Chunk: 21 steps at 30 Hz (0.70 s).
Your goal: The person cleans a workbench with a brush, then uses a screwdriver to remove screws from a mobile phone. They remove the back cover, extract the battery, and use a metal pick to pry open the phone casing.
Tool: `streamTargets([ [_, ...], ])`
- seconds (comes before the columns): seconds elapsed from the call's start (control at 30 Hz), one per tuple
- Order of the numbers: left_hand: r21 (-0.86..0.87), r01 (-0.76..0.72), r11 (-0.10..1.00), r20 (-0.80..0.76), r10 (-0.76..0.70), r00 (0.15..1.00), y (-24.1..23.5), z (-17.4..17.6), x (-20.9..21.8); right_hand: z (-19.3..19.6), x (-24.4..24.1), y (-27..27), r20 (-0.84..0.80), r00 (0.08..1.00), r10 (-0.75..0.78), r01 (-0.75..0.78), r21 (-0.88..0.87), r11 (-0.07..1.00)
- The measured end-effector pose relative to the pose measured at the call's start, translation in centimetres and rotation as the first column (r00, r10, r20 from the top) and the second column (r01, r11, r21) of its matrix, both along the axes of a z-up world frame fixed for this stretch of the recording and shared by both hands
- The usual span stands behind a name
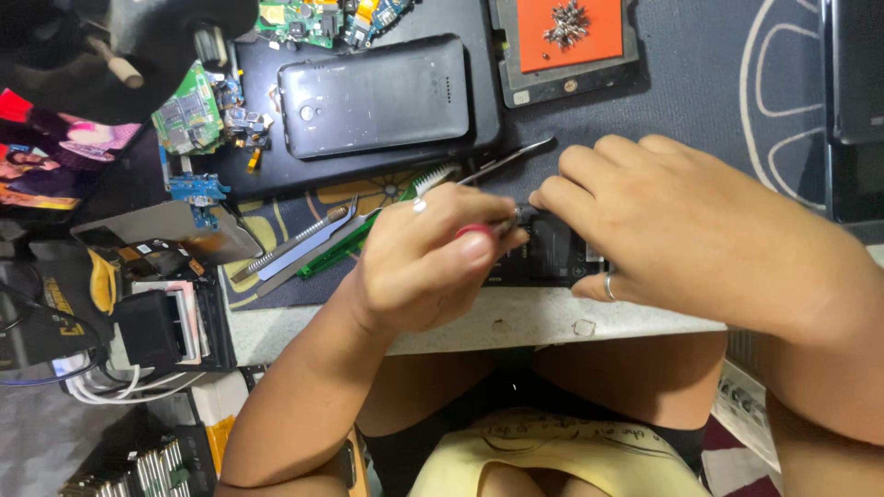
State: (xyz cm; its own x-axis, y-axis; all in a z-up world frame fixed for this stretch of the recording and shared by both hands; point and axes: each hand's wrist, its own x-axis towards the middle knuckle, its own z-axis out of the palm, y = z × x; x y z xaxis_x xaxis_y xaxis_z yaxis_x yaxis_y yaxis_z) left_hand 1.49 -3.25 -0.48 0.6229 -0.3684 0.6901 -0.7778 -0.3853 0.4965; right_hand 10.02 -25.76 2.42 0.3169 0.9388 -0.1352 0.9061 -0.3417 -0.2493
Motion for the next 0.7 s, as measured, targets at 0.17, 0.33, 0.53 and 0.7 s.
streamTargets([
  [0.17,-0.077,-0.070,0.995,0.095,0.077,0.992,0.0,0.4,-0.4,0.4,-0.3,0.3,0.010,1.000,-0.030,0.030,-0.021,0.999],
  [0.33,-0.061,-0.080,0.995,0.063,0.084,0.995,0.6,1.2,-0.8,-0.1,-0.5,0.2,-0.022,0.999,-0.047,0.045,-0.087,0.995],
  [0.53,-0.067,-0.085,0.994,0.071,0.090,0.993,2.0,1.2,-1.0,-0.4,-0.6,1.0,0.081,0.989,-0.127,0.142,-0.225,0.964],
  [0.7,-0.016,-0.091,0.996,0.065,0.092,0.994,2.6,0.5,-1.2,-0.7,-0.8,0.5,0.193,0.961,-0.200,0.243,-0.234,0.941],
])
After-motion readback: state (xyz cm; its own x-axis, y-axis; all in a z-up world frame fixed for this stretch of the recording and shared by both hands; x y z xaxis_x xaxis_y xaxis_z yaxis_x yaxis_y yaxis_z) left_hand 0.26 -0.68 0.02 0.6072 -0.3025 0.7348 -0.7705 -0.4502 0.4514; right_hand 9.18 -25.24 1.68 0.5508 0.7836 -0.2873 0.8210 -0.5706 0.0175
